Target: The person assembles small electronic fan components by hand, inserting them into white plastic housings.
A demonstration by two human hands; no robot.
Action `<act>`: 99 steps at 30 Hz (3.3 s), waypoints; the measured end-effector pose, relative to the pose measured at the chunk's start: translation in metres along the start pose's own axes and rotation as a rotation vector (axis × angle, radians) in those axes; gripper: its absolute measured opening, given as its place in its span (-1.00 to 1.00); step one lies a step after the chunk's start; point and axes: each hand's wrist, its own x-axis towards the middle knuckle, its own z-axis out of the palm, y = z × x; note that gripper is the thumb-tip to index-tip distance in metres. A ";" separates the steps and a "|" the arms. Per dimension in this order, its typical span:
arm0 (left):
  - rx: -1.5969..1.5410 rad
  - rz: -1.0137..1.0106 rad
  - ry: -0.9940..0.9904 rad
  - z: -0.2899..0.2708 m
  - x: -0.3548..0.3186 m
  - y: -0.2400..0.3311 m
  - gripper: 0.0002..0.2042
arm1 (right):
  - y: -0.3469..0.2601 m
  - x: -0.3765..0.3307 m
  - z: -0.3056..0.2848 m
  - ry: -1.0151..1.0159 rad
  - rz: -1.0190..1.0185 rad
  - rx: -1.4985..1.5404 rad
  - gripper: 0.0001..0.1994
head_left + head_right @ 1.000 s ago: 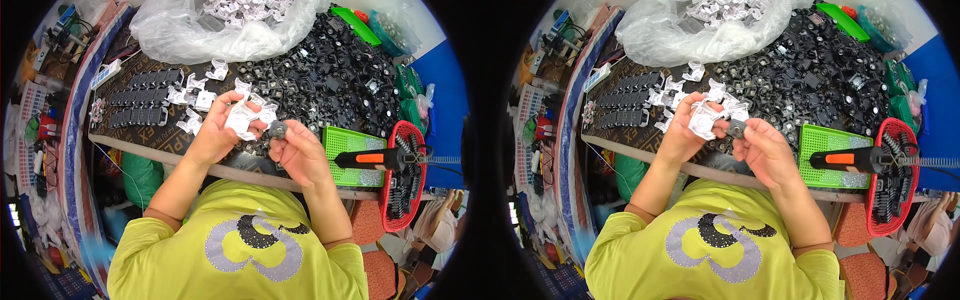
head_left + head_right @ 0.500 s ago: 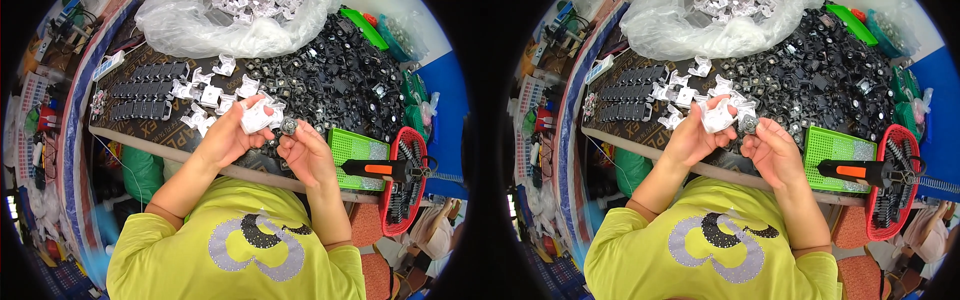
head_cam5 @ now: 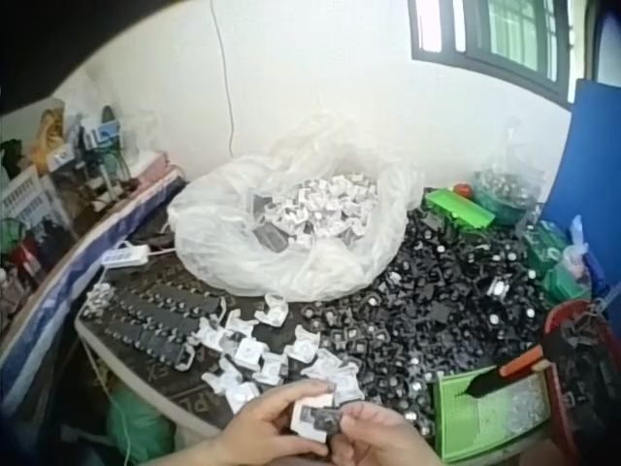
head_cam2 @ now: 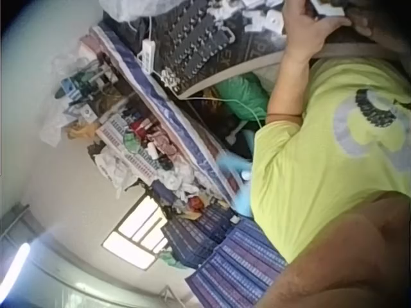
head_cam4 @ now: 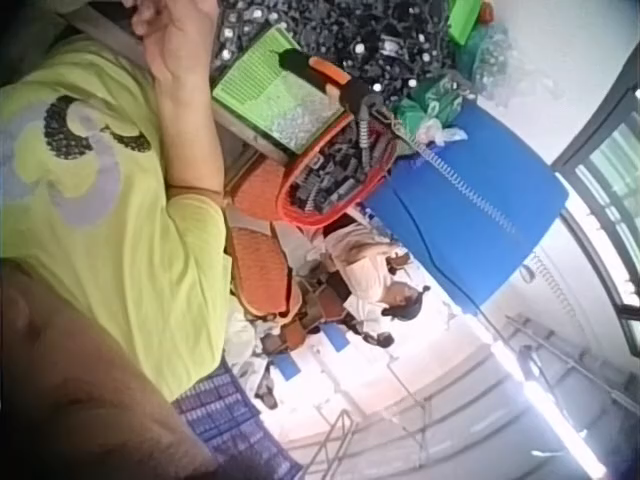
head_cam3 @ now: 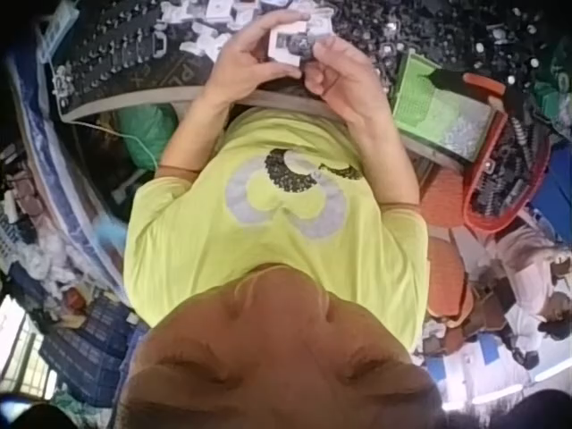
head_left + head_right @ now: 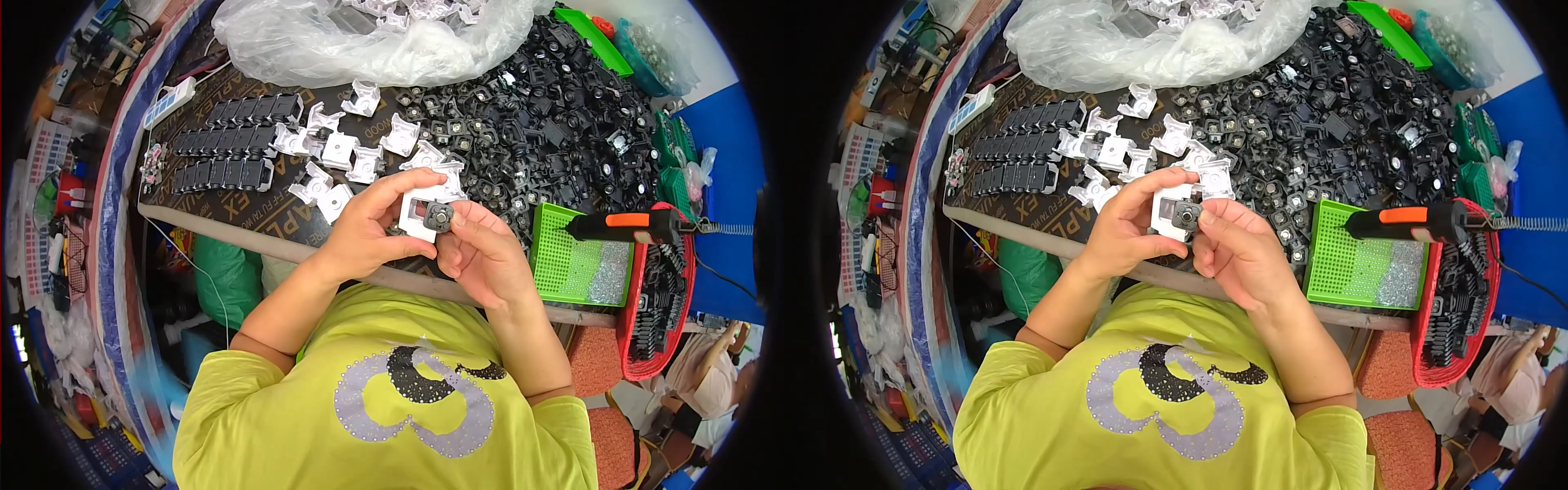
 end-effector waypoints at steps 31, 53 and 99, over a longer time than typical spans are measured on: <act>0.262 0.013 0.047 -0.007 -0.005 0.004 -0.19 | -0.002 0.001 -0.004 0.031 0.022 0.000 -0.87; 0.424 0.068 -0.009 -0.006 -0.003 0.010 -0.18 | 0.006 0.001 -0.004 0.031 -0.052 -0.108 -0.87; 0.939 0.271 0.093 -0.060 -0.076 -0.006 -0.50 | -0.043 0.020 -0.043 0.388 -0.664 -2.109 -0.77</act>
